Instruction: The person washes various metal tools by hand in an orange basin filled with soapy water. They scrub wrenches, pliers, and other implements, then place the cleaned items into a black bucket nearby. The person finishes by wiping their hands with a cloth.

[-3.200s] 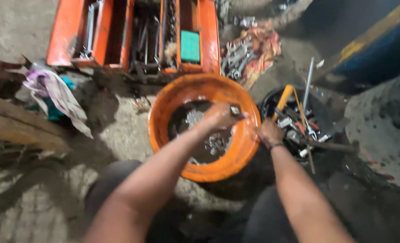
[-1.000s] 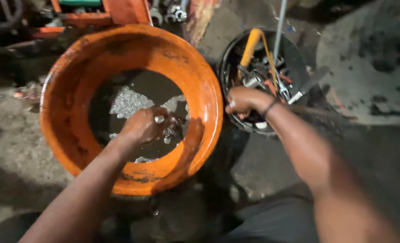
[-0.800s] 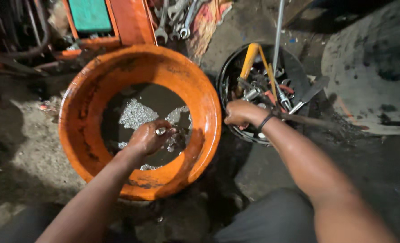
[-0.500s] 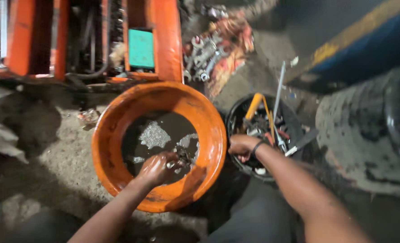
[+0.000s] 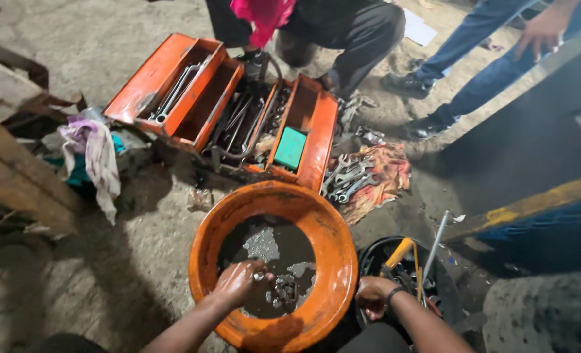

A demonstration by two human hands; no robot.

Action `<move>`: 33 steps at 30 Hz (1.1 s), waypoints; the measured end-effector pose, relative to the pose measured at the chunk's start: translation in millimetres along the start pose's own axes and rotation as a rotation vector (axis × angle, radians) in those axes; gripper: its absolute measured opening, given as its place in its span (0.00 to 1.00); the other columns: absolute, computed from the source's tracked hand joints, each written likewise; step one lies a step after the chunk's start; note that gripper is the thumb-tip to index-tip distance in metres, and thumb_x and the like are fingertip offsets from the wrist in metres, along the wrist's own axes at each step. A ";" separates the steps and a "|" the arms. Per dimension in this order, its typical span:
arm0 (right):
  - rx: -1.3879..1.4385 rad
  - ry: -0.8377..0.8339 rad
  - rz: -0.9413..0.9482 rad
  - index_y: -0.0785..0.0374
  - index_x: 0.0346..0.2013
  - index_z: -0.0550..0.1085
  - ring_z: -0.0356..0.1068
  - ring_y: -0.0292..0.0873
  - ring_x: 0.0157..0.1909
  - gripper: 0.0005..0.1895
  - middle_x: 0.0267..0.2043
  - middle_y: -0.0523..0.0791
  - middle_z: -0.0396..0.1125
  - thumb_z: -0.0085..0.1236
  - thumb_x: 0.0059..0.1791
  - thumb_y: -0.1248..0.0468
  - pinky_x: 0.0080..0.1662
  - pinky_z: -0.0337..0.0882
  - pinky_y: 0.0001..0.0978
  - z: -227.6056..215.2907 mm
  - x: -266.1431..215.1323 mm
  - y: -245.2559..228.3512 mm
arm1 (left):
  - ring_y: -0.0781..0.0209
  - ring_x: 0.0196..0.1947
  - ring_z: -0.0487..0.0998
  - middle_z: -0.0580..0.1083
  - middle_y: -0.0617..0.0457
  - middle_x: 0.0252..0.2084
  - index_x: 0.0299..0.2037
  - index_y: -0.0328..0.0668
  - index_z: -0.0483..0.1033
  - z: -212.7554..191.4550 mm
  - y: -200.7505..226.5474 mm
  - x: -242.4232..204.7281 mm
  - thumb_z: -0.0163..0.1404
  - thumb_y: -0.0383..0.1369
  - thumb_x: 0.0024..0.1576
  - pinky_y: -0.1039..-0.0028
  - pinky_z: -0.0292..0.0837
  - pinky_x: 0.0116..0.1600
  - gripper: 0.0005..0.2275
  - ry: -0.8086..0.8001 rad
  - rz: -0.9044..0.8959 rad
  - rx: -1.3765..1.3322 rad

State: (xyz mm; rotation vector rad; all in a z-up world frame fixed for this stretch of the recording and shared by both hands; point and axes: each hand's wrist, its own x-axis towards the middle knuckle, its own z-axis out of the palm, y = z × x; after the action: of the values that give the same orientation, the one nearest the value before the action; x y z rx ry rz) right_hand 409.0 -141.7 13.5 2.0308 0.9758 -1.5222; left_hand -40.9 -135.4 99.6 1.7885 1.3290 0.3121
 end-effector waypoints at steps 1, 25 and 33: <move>0.028 0.012 -0.002 0.70 0.23 0.72 0.72 0.50 0.21 0.08 0.22 0.54 0.69 0.52 0.47 0.72 0.24 0.74 0.47 0.1 2.6 -0.5 | 0.44 0.48 0.80 0.79 0.47 0.45 0.46 0.55 0.80 -0.3 0.8 0.7 0.54 0.47 0.55 0.57 0.75 0.53 0.14 -0.010 -0.008 -0.016; -0.838 0.199 -0.670 0.66 0.28 0.78 0.75 0.51 0.25 0.16 0.24 0.51 0.74 0.57 0.38 0.55 0.27 0.74 0.43 -0.4 30.0 62.4 | 0.39 0.36 0.81 0.79 0.39 0.34 0.37 0.45 0.82 31.1 -95.0 53.9 0.56 0.48 0.53 0.55 0.76 0.42 0.16 0.041 0.228 0.064; -0.210 0.037 -0.026 0.72 0.23 0.75 0.74 0.48 0.20 0.19 0.21 0.51 0.72 0.52 0.50 0.58 0.26 0.76 0.40 6.8 -22.3 4.3 | 0.41 0.43 0.80 0.79 0.45 0.43 0.44 0.46 0.81 16.6 -64.6 42.5 0.55 0.41 0.60 0.57 0.75 0.46 0.10 0.091 0.182 0.020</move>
State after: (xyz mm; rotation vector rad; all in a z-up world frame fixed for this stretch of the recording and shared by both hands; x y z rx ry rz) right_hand 404.3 -155.5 32.2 1.9108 1.1298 -1.3371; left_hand -55.7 -102.5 29.3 1.9359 1.2369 0.4861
